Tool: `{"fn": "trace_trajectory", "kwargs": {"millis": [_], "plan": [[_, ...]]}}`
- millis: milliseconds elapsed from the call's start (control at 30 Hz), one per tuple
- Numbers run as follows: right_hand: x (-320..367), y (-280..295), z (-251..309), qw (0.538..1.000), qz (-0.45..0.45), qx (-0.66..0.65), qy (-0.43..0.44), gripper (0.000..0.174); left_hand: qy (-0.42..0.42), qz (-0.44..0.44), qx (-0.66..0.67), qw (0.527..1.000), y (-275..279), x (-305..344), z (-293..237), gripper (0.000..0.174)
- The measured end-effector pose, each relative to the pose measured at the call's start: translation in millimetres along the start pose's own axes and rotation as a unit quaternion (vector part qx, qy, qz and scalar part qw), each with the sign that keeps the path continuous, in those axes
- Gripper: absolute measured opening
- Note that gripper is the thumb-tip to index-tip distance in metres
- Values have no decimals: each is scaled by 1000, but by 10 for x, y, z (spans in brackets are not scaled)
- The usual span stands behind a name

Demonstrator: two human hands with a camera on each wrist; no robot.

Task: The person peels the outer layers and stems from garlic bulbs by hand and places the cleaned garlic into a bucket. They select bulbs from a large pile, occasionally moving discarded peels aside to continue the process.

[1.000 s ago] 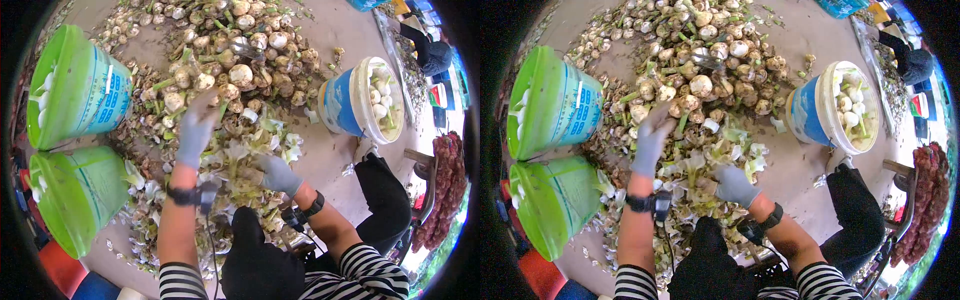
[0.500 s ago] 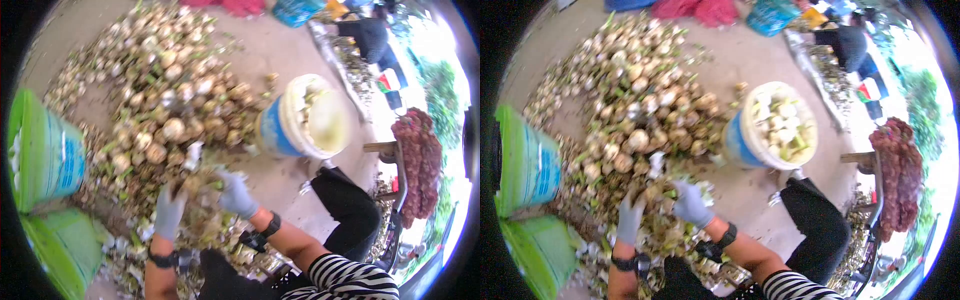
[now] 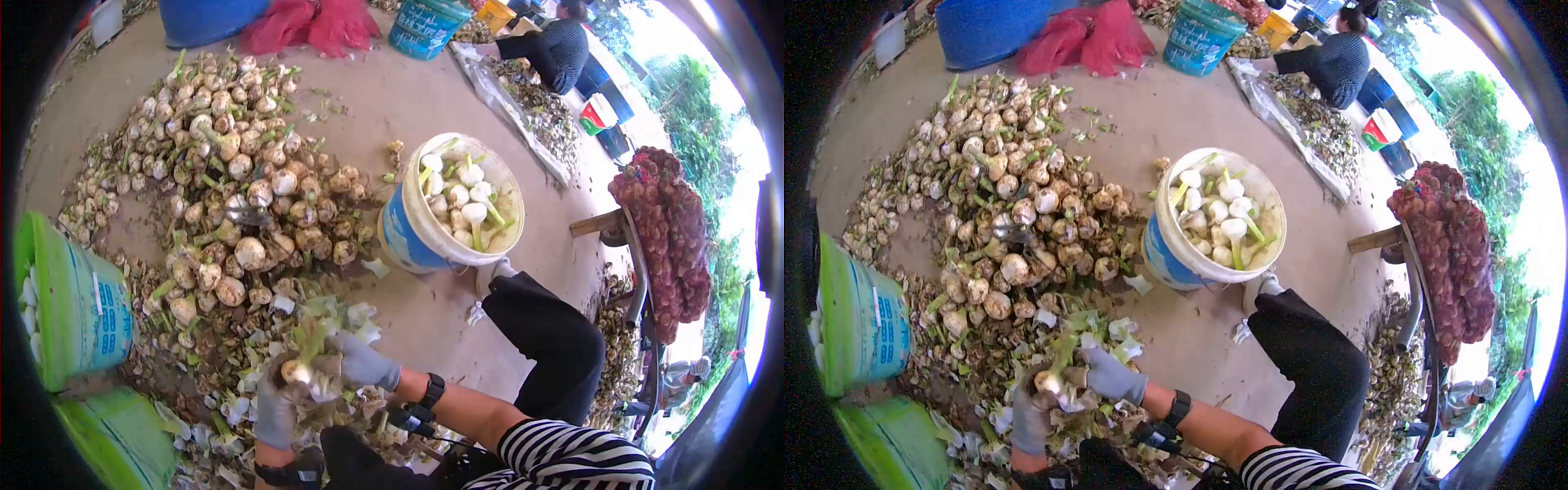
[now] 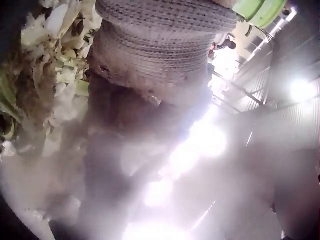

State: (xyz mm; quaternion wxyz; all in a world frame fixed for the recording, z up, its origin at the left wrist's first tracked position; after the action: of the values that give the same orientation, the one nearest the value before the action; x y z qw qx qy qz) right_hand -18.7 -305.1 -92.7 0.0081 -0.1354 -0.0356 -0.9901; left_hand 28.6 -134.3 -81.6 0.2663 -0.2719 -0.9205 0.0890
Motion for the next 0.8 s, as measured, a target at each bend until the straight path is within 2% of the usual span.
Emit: {"fn": "trace_trajectory", "kwargs": {"millis": [33, 67, 100, 133, 167, 200, 233, 267, 300, 333, 400, 433, 467, 533, 567, 600, 633, 667, 700, 733, 767, 800], "plan": [[-3, -17, 16, 999, -27, -18, 12, 33, 20, 4, 74, 997, -66, 26, -45, 62], [2, 3, -3, 997, -5, -70, -18, 35, 40, 2, 147, 988, -120, 65, -102, 64], [-8, 12, -8, 996, -20, -74, 48, 37, 74, -18, 119, 990, -162, 98, -197, 66], [11, -10, -14, 986, -17, -166, -2, 40, 71, 2, 50, 996, -102, 57, -73, 66], [-11, -52, -82, 949, -1, -309, -58, 40, -74, 17, -96, 992, 21, -26, 211, 65], [-35, -49, -47, 981, -13, -193, -34, 37, -47, 6, -42, 998, 6, -18, 227, 64], [-48, -25, 37, 997, -24, -74, -7, 34, 39, 7, 81, 996, -61, 21, 41, 61], [-37, -10, 115, 986, 19, -122, -108, 27, 114, 0, 182, 977, -79, 58, -82, 60], [-41, -7, 86, 999, -5, -42, -34, 23, 139, 14, 276, 951, -2, 48, 47, 61], [-55, -2, 58, 998, 5, -52, -39, 23, 156, 30, 370, 915, 28, 31, 109, 62], [-81, 17, 58, 999, 32, 25, -13, 23, 134, 28, 288, 948, -1, 75, 55, 65], [-81, 4, 34, 996, 31, -25, -75, 23, 22, 30, 125, 992, 22, 46, 146, 66], [-76, -29, 15, 996, 35, -25, -77, 23, -51, 15, -9, 999, -13, 72, 120, 66], [-75, -68, 36, 1000, -11, -26, 4, 22, -191, -60, -157, 967, 3, 42, 190, 63], [-82, -80, 34, 996, -7, -77, -35, 23, -189, -62, -156, 967, 48, 75, 197, 63], [-66, -90, 50, 996, -5, -78, -37, 23, -99, -43, 33, 994, 102, 113, 176, 61], [-32, -101, 54, 994, 15, -94, -59, 24, -5, -23, 221, 975, 133, 159, 187, 61], [-6, -120, 50, 990, 36, -110, -79, 25, 16, -32, 266, 963, 182, 91, 276, 60], [2, -135, 42, 997, 37, -49, -36, 22, 82, -58, 254, 962, 218, 41, 269, 58], [-4, -133, 28, 997, 38, -50, -36, 22, 148, -81, 240, 956, 248, 10, 265, 57], [-22, -117, 7, 996, 37, -42, -74, 22, 148, -82, 240, 956, 284, -28, 307, 57], [-34, -98, -11, 993, 35, -33, -112, 22, 35, -117, 61, 991, 330, -81, 309, 52]]}}
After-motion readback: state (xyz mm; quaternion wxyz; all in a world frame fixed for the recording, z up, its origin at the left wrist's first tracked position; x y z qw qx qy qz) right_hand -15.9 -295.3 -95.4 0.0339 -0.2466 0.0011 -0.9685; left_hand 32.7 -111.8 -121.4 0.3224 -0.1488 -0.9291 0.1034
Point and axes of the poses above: each hand's wrist, its own x-axis away from the middle knuckle, its own y-axis out of the back of the hand, z = x × y, the point moved 2 cm from there along -x, towards the middle knuckle, and after that the axes turned 1 degree about -y, right-handed, at the moved point
